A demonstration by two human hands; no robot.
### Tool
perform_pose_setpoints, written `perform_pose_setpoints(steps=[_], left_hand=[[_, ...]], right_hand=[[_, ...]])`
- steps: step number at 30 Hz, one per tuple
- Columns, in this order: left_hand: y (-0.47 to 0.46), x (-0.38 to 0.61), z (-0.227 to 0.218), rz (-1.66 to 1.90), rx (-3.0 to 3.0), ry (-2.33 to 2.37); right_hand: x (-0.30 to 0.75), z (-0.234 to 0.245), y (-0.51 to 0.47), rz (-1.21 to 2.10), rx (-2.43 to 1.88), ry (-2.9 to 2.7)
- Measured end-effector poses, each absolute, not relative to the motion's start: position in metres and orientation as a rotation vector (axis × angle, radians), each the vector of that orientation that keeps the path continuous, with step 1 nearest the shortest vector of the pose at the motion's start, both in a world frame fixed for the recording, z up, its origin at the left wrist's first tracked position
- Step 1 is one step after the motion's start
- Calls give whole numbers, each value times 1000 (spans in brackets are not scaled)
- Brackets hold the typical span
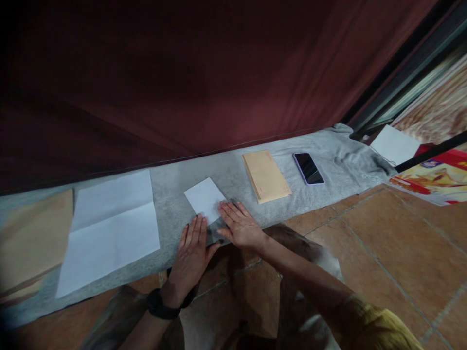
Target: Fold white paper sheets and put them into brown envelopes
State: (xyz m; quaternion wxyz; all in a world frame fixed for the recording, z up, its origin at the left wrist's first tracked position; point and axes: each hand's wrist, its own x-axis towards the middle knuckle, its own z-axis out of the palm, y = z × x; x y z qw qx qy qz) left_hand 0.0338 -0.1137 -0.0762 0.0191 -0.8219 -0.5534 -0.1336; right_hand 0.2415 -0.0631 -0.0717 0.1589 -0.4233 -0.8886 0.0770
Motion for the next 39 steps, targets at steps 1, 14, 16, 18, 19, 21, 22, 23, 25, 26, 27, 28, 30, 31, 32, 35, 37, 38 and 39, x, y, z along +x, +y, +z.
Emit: perform_pose_setpoints(steps=[1, 14, 16, 18, 19, 21, 22, 23, 25, 26, 27, 28, 30, 31, 32, 35, 37, 38, 39], left_hand=[[-114, 34, -76, -414, -2550, -1720], [-114, 33, -72, -408, -2546, -1732], [-113, 33, -73, -435, -2535, -1738], [-112, 32, -74, -448, -2522, -1742], [-112, 31, -74, -449, -2516, -1740], [-110, 30, -75, -448, -2510, -1734], [-108, 30, -75, -454, -2509, -1735], [-107, 29, -75, -461, -2510, -1740], [-102, 29, -74, -472, -2519, -1760], [-100, 28, -74, -473, -2522, -1777], [-97, 28, -74, -471, -2520, -1794], [-94, 28, -73, -465, -2516, -1810], [-88, 26, -74, -451, -2507, -1833], [-85, 25, -74, -446, -2504, -1841], [-83, 25, -75, -446, -2500, -1849], [-74, 23, -76, -447, -2479, -1884], [-68, 23, -76, -429, -2455, -1917], [-65, 23, -76, -412, -2445, -1933], [-62, 23, -76, -396, -2437, -1950]], right_hand=[[238, -71, -64, 221, -1167, -2557], [237, -82, -66, 210, -1185, -2558], [241, -81, -64, 205, -1207, -2556], [244, -80, -62, 193, -1221, -2555], [245, -80, -62, 184, -1226, -2557], [246, -80, -62, 172, -1230, -2560], [246, -80, -62, 168, -1231, -2562], [246, -80, -62, 165, -1232, -2563], [246, -80, -62, 157, -1234, -2563], [245, -80, -62, 152, -1235, -2562], [245, -81, -62, 147, -1234, -2561], [245, -81, -62, 143, -1233, -2559], [245, -82, -62, 140, -1229, -2556], [245, -83, -61, 139, -1226, -2554], [245, -83, -61, 137, -1221, -2553], [246, -84, -61, 125, -1204, -2552], [246, -85, -61, 120, -1193, -2558], [247, -85, -61, 119, -1189, -2562], [247, -85, -61, 120, -1187, -2564]])
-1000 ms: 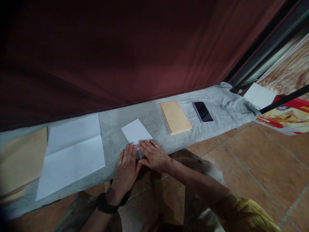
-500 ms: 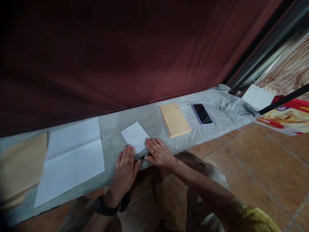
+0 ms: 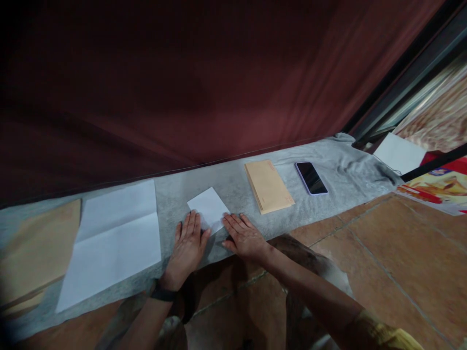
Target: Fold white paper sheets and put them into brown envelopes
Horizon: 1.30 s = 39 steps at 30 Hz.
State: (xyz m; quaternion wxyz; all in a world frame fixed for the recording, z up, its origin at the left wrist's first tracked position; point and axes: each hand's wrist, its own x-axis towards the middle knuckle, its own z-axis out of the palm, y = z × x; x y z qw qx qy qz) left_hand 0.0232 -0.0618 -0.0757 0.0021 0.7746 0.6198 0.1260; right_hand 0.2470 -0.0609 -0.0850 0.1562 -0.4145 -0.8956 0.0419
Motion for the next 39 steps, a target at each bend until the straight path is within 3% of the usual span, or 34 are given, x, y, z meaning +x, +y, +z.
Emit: perform_pose_setpoints(steps=[39], left_hand=[[-26, 28, -79, 472, 2341, 2120]], right_hand=[[246, -79, -55, 177, -1227, -2569]])
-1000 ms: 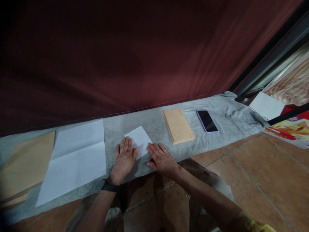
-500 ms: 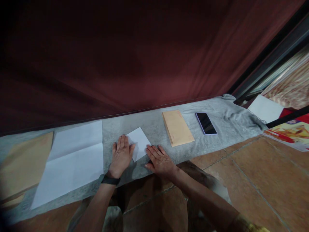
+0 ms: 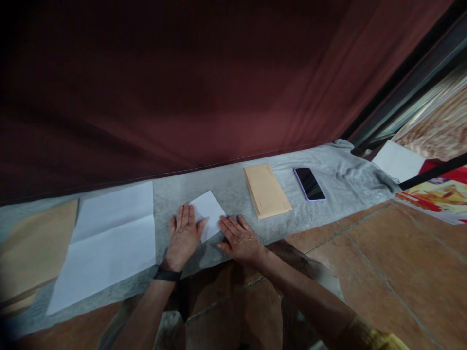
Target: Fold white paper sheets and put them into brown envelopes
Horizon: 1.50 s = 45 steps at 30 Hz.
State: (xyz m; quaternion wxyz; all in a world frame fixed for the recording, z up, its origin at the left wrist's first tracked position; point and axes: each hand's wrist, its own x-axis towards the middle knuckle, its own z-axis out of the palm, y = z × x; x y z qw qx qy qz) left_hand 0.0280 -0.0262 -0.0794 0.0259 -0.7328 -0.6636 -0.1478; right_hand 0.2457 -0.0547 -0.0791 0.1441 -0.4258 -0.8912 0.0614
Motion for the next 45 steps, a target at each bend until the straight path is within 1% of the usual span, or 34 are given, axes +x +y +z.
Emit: perform_pose_setpoints(steps=[21, 27, 34, 45], left_hand=[[-62, 41, -75, -413, -2465, -1914], [-64, 43, -68, -406, -2488, -1940], [-64, 43, -72, -420, -2494, -1964], [-67, 39, -69, -455, -2519, -1963]], right_hand=[[242, -75, -39, 243, -1321, -2563], [226, -71, -27, 250, -1308, -2561], [207, -74, -22, 277, -1262, -2582], [211, -82, -14, 178, -1349, -2573]])
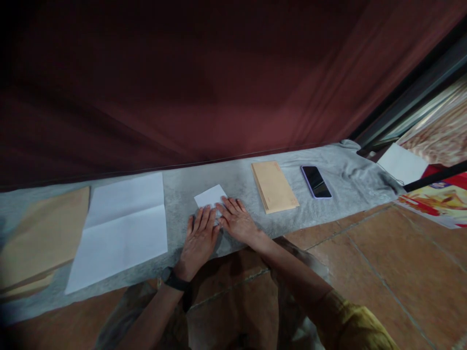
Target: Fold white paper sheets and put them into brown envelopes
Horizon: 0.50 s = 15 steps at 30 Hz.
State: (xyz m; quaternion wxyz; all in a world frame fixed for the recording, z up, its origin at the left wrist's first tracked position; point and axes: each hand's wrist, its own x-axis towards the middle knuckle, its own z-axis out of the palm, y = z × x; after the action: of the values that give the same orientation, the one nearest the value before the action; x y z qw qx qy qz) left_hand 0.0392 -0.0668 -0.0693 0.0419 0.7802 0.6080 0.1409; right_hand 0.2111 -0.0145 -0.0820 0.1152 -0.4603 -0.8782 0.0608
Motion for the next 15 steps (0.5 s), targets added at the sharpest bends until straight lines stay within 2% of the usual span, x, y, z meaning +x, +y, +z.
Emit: perform_pose_setpoints(steps=[15], left_hand=[[-73, 28, -72, 419, 2414, 1871]], right_hand=[[222, -83, -2, 85, -1542, -2483]])
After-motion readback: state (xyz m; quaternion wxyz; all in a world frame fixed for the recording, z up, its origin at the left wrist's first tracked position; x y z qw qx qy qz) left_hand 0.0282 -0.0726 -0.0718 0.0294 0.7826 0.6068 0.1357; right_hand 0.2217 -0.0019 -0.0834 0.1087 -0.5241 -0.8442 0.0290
